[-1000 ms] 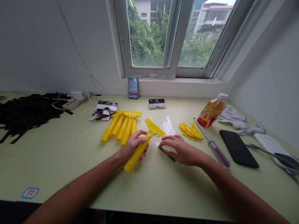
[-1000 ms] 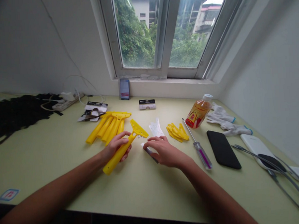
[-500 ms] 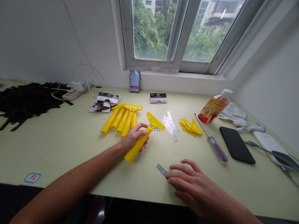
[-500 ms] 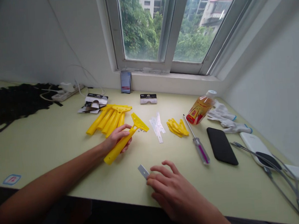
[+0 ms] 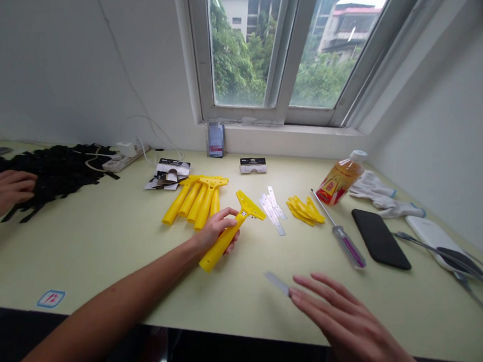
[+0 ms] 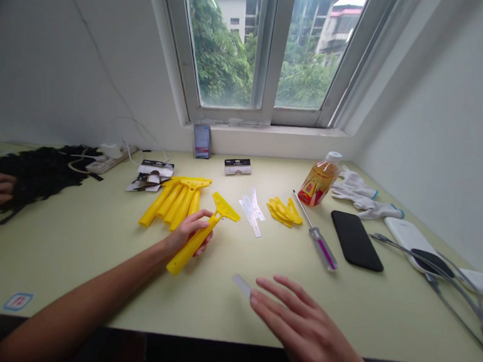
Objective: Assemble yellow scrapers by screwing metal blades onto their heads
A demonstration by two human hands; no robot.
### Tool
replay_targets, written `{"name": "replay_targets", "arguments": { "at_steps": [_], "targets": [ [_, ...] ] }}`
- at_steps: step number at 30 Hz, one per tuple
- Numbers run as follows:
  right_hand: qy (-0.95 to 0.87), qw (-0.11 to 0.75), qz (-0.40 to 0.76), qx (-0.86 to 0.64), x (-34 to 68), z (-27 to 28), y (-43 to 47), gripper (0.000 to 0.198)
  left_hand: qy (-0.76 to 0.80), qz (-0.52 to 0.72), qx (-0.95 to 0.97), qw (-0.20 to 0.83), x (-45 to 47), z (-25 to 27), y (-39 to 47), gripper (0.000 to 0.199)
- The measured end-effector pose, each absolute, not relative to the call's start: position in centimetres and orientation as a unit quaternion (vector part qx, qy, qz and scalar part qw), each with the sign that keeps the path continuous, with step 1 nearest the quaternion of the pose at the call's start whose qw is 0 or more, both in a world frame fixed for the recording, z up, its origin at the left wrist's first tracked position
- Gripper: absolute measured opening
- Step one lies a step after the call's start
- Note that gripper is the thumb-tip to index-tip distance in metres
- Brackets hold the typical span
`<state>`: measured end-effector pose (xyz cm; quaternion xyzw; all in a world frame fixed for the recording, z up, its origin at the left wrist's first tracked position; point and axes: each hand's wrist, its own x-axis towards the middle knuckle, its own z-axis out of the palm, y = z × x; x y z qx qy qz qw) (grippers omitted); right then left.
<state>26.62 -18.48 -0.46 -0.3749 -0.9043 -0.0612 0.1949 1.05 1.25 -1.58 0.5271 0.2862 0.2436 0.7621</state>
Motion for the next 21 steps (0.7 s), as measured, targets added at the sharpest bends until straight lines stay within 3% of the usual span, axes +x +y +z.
{"name": "replay_targets", "arguments": {
  "at_steps": [5,11,21],
  "targets": [
    [-0.867,0.284,-0.127,-0.39,26.3,2.3,-10.5,0.064,0.258,0.194,0.538,0.779,1.0,-1.4,0.8,0.026],
    [-0.874,0.281,-0.146,-0.369,25.1,1.2,-4.6,0.056,0.246,0.189,0.525,0.792,0.9,-1.2,0.8,0.025],
    [-0.883,0.257,-0.065,-0.388,24.9,0.3,-5.5,0.061,0.244,0.195,0.509,0.802,1.0,-1.7,0.9,0.026]
  ]
}}
